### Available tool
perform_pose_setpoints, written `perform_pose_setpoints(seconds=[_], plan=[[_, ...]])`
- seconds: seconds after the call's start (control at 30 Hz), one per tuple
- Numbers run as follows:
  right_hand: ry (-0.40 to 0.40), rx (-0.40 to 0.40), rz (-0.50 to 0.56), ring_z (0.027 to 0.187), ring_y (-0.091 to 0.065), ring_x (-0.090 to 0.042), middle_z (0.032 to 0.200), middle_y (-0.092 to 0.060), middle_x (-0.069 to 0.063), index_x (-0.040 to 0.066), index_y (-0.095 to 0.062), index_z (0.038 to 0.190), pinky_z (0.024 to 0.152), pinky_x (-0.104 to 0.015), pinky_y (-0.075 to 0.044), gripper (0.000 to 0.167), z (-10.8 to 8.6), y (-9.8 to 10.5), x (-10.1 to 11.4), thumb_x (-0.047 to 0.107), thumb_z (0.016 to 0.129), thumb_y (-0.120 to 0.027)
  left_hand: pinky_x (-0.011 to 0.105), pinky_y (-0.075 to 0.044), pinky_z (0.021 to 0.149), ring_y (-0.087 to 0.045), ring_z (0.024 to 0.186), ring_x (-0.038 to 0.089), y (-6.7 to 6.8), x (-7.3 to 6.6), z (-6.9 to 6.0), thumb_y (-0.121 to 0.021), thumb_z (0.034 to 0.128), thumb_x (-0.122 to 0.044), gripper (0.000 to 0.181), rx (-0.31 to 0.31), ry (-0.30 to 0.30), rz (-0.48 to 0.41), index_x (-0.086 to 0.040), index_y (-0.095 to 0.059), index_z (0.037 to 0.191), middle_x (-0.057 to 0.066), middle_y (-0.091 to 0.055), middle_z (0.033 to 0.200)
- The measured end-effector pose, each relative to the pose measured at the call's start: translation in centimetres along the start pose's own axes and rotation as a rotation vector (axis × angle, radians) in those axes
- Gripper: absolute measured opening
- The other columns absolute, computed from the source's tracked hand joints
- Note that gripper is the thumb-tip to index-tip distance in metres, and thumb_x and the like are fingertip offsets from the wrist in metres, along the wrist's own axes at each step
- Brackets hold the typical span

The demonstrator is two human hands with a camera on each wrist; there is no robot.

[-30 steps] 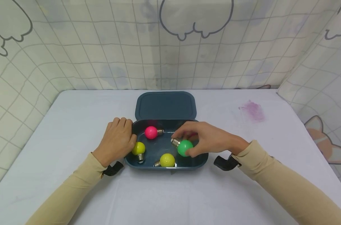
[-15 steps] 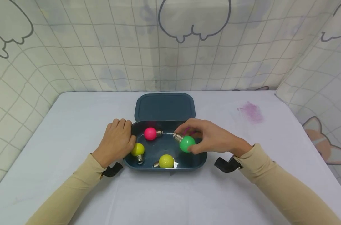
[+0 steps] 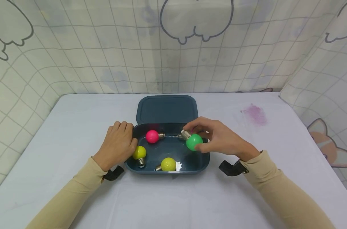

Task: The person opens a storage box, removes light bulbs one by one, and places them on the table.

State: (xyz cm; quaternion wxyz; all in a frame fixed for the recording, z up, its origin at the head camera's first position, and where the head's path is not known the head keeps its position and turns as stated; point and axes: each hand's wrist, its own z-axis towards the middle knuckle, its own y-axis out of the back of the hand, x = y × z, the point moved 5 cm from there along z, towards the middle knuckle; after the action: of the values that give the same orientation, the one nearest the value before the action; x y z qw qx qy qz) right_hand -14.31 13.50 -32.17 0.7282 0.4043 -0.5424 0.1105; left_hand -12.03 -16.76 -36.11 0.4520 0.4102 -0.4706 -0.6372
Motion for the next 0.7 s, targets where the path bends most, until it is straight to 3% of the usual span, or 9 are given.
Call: perform_pose_setpoints(seconds=[0.27, 0.43, 0.7], plan=[[-0.026, -0.072, 0.01, 0.118, -0.063, -0.018, 0.13, -0.063, -0.001, 0.014, -0.061, 0.134, 0.098, -0.022, -0.056, 0.052, -0.9, 1.1, -0.4, -0.004, 0.086, -0.073, 0.039, -0.037, 0.075, -0.044, 0.086, 0.028, -0.1, 0.1, 0.1, -0.05, 0.091, -0.02, 0.021, -0.015, -0.003, -0.004, 0.001, -0.054, 0.096, 0.013, -0.05, 0.086], [-0.04, -0.11, 0.077, 0.12, -0.063, -0.016, 0.131, -0.062, -0.004, 0.007, -0.058, 0.137, 0.093, -0.024, -0.059, 0.054, -1.6, 2.1, -0.9, -0.006, 0.086, -0.073, 0.038, -0.035, 0.075, -0.042, 0.086, 0.028, -0.2, 0.2, 0.1, -0.05, 0.0907, -0.02, 0.021, -0.003, 0.008, -0.009, 0.0, -0.053, 0.094, 0.012, -0.048, 0.085], [-0.081, -0.169, 0.132, 0.122, -0.064, -0.013, 0.133, -0.061, -0.007, 0.005, -0.056, 0.138, 0.088, -0.023, -0.059, 0.054, -2.8, 3.2, -1.9, -0.008, 0.088, -0.071, 0.038, -0.034, 0.075, -0.043, 0.086, 0.028, -0.3, 0.3, 0.1, -0.049, 0.0912, -0.02, 0.021, 0.012, 0.015, -0.01, 0.0, -0.052, 0.096, 0.012, -0.048, 0.085]])
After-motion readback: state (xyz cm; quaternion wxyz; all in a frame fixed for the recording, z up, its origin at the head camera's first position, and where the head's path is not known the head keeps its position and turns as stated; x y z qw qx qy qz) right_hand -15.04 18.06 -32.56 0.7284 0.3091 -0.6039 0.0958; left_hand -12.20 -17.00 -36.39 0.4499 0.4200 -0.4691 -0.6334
